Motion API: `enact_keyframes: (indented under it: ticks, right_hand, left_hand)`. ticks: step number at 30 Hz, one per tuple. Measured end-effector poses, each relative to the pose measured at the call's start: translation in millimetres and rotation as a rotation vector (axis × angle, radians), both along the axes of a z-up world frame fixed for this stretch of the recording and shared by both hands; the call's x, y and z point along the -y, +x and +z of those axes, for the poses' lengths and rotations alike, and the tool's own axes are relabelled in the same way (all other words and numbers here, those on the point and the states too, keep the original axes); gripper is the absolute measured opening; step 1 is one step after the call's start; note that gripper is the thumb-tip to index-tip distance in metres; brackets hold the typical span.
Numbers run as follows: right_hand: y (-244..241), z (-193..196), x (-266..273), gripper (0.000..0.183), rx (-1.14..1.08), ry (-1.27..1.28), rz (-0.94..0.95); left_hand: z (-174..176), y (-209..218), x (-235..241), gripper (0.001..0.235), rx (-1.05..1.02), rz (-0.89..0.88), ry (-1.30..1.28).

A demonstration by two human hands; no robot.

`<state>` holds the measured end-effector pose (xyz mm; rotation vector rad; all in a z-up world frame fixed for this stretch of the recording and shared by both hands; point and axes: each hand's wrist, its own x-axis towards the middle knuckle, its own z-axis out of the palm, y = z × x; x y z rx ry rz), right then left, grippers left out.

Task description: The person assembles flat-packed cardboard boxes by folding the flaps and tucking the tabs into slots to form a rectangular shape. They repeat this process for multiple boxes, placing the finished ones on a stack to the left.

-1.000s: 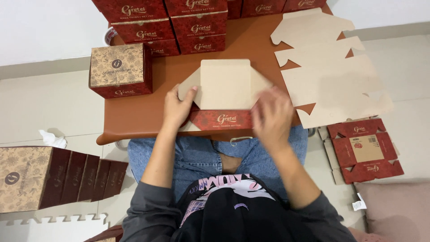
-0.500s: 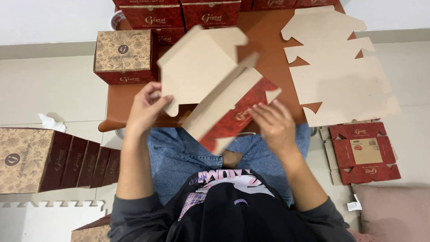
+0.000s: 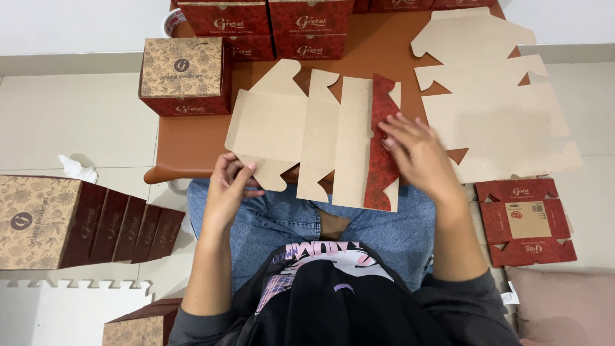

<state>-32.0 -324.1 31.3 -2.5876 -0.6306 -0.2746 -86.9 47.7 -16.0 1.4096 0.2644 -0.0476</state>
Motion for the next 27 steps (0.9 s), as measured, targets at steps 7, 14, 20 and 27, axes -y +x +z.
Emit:
enact_keyframes:
  ticks: [7, 14, 20, 27]
  right_hand:
    - [-22, 11, -38, 0.058, -0.148, -0.173, 0.08]
    - [-14, 21, -36, 0.057, -0.236, -0.122, 0.106]
    - [-11, 16, -14, 0.044, -0.494, 0.487, -0.049]
    - [-11, -5, -31, 0.054, -0.211, 0.189, 0.056]
  left_hand:
    - [8, 8, 23, 0.044, 0.203, 0.01, 0.083]
    - [69, -1, 85, 0.087, 0.556, -0.386, 0.345]
    - [56, 10, 110, 0.09, 0.639, -0.712, 1.055]
    - [22, 29, 106, 0.089, 0.505, -0.77, 1.265]
